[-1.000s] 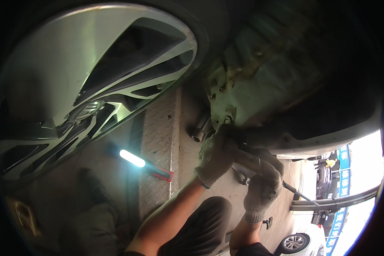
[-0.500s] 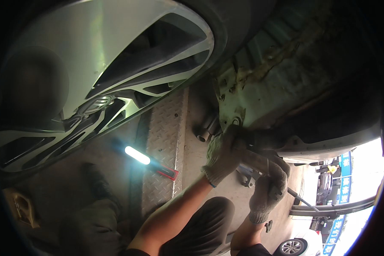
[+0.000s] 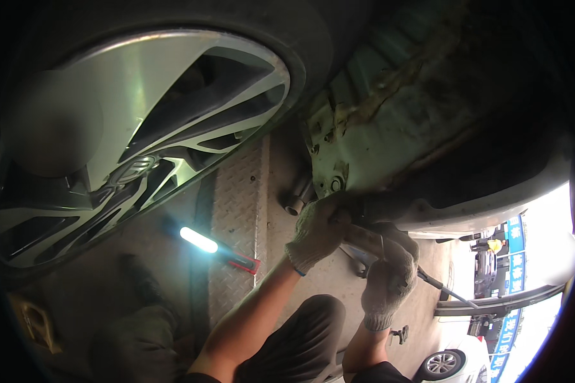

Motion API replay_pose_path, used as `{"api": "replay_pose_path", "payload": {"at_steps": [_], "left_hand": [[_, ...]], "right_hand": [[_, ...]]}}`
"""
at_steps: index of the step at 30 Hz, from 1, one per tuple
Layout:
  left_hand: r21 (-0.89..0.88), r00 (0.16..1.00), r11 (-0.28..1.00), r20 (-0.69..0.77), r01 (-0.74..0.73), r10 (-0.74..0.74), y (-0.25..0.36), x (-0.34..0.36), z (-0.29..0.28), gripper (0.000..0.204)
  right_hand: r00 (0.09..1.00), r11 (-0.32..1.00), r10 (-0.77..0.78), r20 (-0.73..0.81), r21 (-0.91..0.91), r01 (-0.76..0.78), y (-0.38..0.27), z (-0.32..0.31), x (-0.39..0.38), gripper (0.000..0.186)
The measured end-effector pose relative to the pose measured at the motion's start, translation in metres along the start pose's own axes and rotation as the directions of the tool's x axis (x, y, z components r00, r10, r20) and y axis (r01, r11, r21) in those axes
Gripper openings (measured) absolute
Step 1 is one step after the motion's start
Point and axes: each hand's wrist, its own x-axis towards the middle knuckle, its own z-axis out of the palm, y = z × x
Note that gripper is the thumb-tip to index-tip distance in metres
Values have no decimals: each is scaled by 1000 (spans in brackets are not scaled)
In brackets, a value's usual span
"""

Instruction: The person kneels beside a white car and uses a flashlight and pliers to work on the wheel well area. They then use a wrench to tighten bolts on the wheel and undercarriage. The person opens the driver's door and removes a floor mat before continuing to work on the wheel area.

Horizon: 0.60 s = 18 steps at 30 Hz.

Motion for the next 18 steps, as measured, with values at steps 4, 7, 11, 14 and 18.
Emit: {"api": "replay_pose_path", "payload": {"at_steps": [4, 7, 11, 14, 18], "left_hand": [[9, 995, 997, -49, -82, 82, 2, -2, 0, 31], [-8, 985, 993, -124, -119, 117, 6, -5, 1, 31], [-55, 914, 932, -223, -358, 338, 9, -4, 9, 30], [-91, 978, 979, 83, -181, 189, 51, -8, -8, 31], [102, 977, 990, 199, -98, 76, 74, 5, -12, 33]], "right_hand": [[1000, 1000, 8, -16, 9, -8, -4, 1, 3, 37], [1000, 1000, 3, -26, 0, -3, -4, 2, 4, 38], [1000, 996, 16, -7, -88, -16, -9, -1, 6, 43], [999, 995, -49, -7, -85, 48, -9, -5, 11, 48], [999, 1000, 14, -45, -13, -15, -10, -5, 9, 48]]}}
